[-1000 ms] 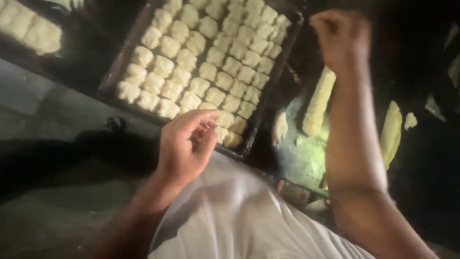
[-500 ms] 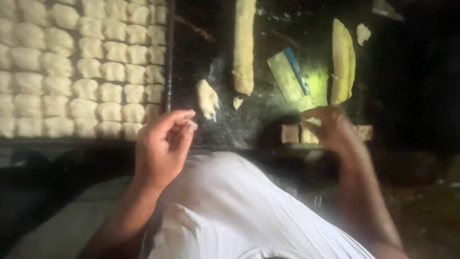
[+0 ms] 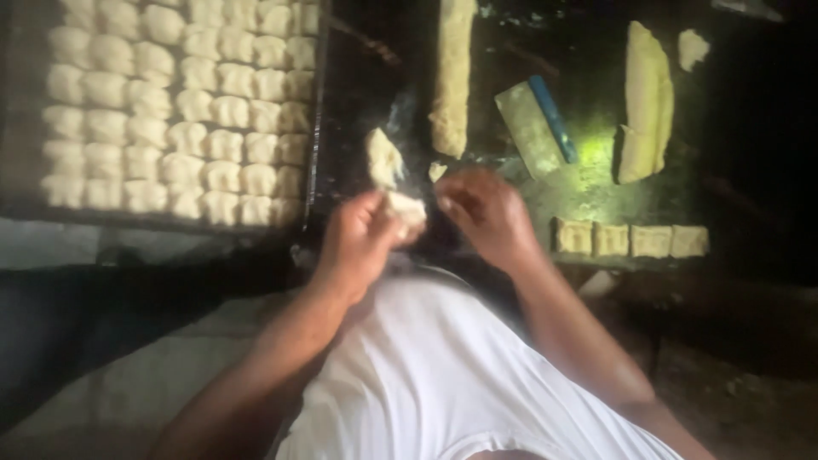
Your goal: Shaping small pieces of dough and placing them onto a baking tray in a bakery.
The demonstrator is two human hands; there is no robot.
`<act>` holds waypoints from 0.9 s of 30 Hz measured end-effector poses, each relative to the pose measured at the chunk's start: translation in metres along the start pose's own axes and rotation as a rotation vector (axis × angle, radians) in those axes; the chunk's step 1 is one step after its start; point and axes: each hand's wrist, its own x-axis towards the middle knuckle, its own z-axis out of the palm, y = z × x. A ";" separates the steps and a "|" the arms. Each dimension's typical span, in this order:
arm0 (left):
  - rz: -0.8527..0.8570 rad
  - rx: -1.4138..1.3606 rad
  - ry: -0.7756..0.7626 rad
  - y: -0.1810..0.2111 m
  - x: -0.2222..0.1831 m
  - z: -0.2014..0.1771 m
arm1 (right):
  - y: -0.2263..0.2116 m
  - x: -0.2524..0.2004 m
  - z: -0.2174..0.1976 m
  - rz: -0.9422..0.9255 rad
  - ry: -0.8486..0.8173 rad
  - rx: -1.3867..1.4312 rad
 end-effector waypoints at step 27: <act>0.265 0.452 0.322 0.019 0.075 -0.022 | -0.047 0.043 -0.007 0.108 -0.687 0.059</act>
